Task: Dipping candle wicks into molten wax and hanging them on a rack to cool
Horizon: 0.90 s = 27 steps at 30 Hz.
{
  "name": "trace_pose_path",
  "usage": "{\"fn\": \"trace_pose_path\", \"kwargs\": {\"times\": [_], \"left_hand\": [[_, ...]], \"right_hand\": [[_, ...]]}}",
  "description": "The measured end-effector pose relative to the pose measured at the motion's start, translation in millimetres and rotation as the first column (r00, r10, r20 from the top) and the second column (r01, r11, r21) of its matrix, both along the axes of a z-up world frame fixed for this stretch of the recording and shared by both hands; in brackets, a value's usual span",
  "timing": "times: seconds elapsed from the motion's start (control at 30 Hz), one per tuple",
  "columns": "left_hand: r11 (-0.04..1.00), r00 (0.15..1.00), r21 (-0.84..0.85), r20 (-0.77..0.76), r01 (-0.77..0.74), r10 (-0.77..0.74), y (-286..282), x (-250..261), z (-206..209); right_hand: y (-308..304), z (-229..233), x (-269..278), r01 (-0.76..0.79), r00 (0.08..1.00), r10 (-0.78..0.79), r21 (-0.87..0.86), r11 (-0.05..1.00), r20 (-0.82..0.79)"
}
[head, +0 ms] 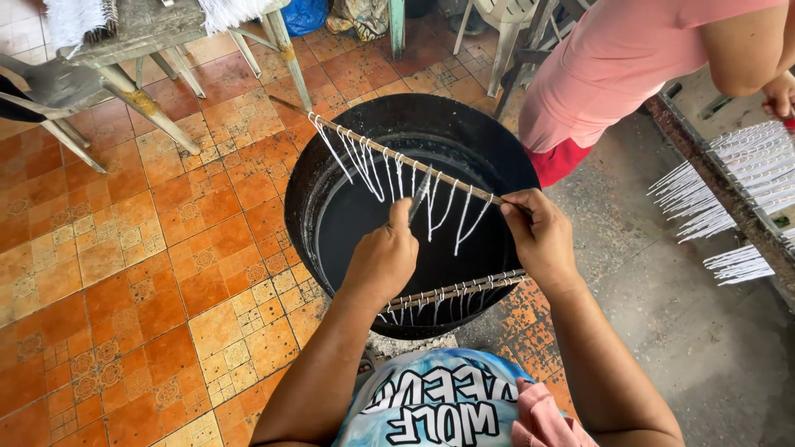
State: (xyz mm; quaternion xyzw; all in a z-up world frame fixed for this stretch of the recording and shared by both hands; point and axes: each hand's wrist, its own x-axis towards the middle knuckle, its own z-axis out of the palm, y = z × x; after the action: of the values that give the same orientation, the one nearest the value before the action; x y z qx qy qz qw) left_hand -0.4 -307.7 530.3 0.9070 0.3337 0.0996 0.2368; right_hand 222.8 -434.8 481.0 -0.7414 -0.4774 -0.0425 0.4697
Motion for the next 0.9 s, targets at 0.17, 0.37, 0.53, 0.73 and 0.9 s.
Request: {"fn": "trace_pose_path", "kwargs": {"times": [0.17,0.37,0.53,0.73,0.9], "left_hand": [[0.998,0.998,0.035,0.044,0.053,-0.055,3,-1,-4],[0.998,0.998,0.039,0.045,0.052,-0.054,0,-2,-4],[0.997,0.993,0.038,0.086,0.074,-0.077,0,-7,-3],[0.956,0.981,-0.279,0.147,-0.086,0.131,15,-46,32],[0.913,0.933,-0.261,0.098,-0.312,0.347,41,-87,36]], "right_hand": [[-4,0,5,-0.003,1.0,0.003,0.003,1.0,-0.019],[-10,8,0,-0.016,1.0,0.016,0.03,0.999,-0.011],[-10,8,0,-0.016,1.0,0.017,0.05,0.999,-0.019],[-12,11,12,-0.058,0.994,0.062,0.047,0.997,-0.091],[-13,16,26,-0.106,0.953,0.133,0.111,0.988,-0.271]]}}
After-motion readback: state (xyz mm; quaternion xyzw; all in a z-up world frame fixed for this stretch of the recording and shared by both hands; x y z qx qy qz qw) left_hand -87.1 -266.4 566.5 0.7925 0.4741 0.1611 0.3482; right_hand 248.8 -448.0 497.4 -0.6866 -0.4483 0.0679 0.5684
